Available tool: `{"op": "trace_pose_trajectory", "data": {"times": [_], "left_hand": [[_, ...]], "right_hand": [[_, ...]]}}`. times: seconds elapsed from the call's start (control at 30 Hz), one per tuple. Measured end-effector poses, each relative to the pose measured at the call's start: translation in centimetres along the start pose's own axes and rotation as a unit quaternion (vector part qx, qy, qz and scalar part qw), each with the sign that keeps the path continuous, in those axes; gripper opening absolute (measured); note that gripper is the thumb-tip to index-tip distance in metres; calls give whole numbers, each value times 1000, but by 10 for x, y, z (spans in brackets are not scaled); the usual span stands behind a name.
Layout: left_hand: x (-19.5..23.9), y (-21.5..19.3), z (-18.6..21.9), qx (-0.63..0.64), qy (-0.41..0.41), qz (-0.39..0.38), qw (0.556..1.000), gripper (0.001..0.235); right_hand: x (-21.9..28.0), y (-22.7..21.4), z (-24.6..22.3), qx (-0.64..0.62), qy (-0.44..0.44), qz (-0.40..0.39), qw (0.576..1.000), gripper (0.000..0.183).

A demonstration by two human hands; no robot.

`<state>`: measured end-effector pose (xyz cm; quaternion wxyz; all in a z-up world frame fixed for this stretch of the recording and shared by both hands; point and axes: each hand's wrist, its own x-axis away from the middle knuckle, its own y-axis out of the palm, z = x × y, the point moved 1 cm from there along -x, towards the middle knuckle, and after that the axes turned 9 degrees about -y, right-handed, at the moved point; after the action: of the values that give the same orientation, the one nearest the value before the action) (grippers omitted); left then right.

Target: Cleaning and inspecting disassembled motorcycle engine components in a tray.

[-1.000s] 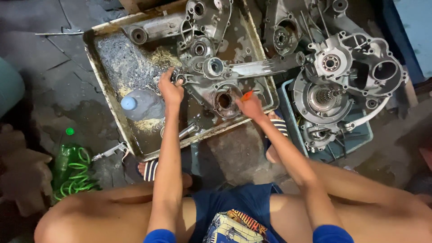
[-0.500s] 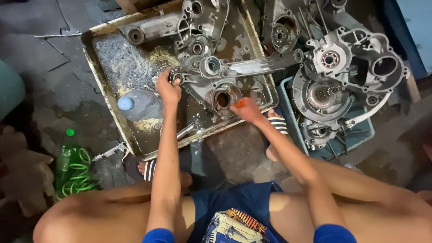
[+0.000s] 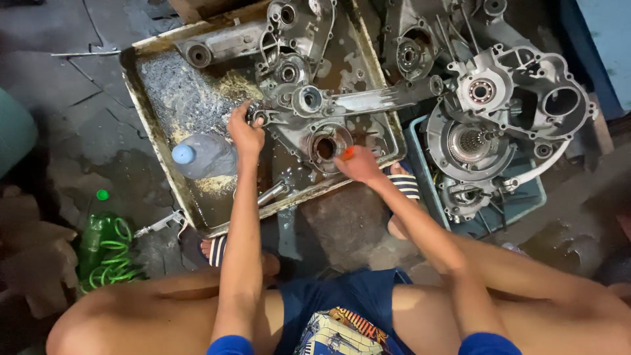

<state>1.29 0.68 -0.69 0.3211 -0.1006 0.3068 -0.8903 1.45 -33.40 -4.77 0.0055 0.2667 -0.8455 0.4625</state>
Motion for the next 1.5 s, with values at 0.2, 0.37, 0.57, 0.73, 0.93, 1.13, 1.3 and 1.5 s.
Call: {"op": "trace_pose_trajectory", "data": {"times": [0.2,0.37,0.57,0.73,0.93,1.13,1.3,1.5], "left_hand": [[0,3,-7,-5,-4,-3,1000,52],[0,3,-10,-4,-11,-7,1000,51],[-2,7,-15,-22,-8,-2,1000,51],[0,11,-17,-27,-11,4,1000,50],[0,10,-15,-3,3,12,1000,50],[-2,8,-15,-19,10,9,1000,50],[2,4,-13,3,0,1,1000,48],[6,-3,-4,-7,21,5,1000,50]], "right_hand": [[3,-19,-42,-158,30,-13,987,55],[2,3,-22,-117,72,-48,989,52],[7,-4,-36,-165,-84,24,983,54],[9,-8,-63,-73,-213,225,948,55],[-10,-4,-73,-160,-33,92,982,54],[-21,-10,-83,-118,100,-183,971,82],[-13,-16,-92,-163,13,134,977,47],[-33,7,-52,-180,-17,154,971,42]]}}
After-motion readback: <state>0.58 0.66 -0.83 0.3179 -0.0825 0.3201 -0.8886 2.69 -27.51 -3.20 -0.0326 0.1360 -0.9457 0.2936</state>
